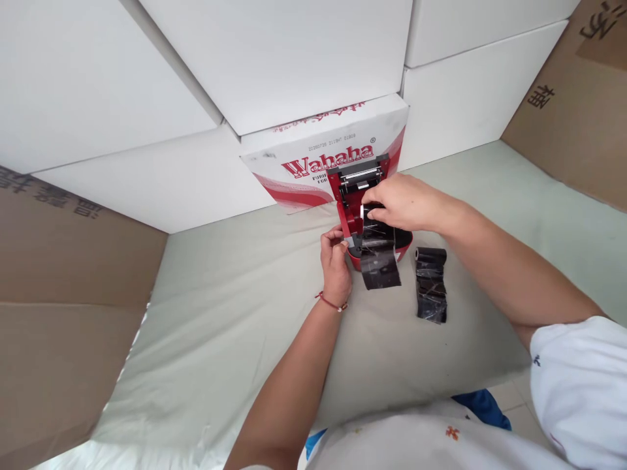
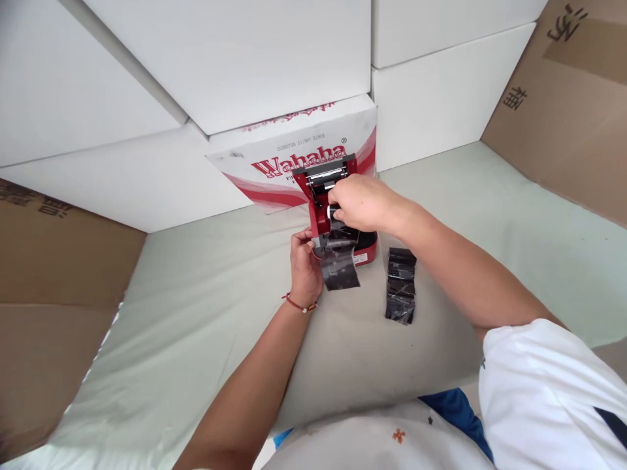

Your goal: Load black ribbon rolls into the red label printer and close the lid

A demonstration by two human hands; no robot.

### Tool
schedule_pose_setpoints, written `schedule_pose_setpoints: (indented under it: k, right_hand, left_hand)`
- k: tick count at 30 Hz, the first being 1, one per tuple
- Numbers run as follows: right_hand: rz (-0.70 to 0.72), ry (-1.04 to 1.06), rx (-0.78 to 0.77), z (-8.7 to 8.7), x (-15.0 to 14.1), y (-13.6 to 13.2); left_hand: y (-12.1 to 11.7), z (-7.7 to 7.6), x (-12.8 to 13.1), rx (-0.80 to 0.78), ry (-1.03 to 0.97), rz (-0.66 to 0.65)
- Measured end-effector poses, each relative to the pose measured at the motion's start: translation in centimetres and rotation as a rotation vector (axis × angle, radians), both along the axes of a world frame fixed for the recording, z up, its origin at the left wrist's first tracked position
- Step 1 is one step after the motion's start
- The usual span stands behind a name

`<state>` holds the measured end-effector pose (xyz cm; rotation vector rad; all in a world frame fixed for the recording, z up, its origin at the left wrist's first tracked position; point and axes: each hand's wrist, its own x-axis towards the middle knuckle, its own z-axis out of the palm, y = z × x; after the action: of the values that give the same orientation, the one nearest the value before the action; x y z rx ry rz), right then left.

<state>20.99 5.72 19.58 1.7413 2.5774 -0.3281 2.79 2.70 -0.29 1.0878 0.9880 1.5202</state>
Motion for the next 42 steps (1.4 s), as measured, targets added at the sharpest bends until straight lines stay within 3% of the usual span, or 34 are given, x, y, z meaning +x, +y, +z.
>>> schedule_pose_setpoints:
  k: [4, 10, 17, 23, 28, 37, 39, 42]
  right_hand:
    - [-0.049, -0.124, 0.029, -0.9, -1.7, 0.4]
    - [-0.014, -0.115, 0.025, -1.8, -2.1, 1.5]
    - [0.002, 0.086, -0.05, -3.6, -1.6, 3.3]
    - [0.06, 0.312, -0.198, -2.6, 1.0, 2.9]
    - [0.009, 0.054, -0.157, -2.4, 2.0, 3.1]
    - [0.102, -0.196, -0.089, -2.6, 1.3, 4.5]
    - [0.109, -0.199, -0.068, -2.6, 1.2, 4.3]
    - [0.073, -0.189, -0.038, -3.0, 0.9, 3.8]
  left_hand:
    - [-0.1, 0.3, 0.2, -0.037, -0.03, 0.028]
    - [-0.3, 0.7, 0.4, -0.038, -0.037, 0.016]
    - [-0.2, 0.6, 0.4, -0.032, -0.009, 0.022]
    - [-0.3, 0.5, 0.5, -0.032, -0.004, 0.03]
    - [-0.2, 0.5, 0.7, -0.018, 0.002, 0.049]
    - [-0.4, 0.5, 0.4, 0.021, 0.06, 0.061]
    - [-1.0, 0.9, 0.3, 0.092, 0.109, 0.118]
    - [-2.0, 1.5, 0.3, 0.367, 0.319, 0.225]
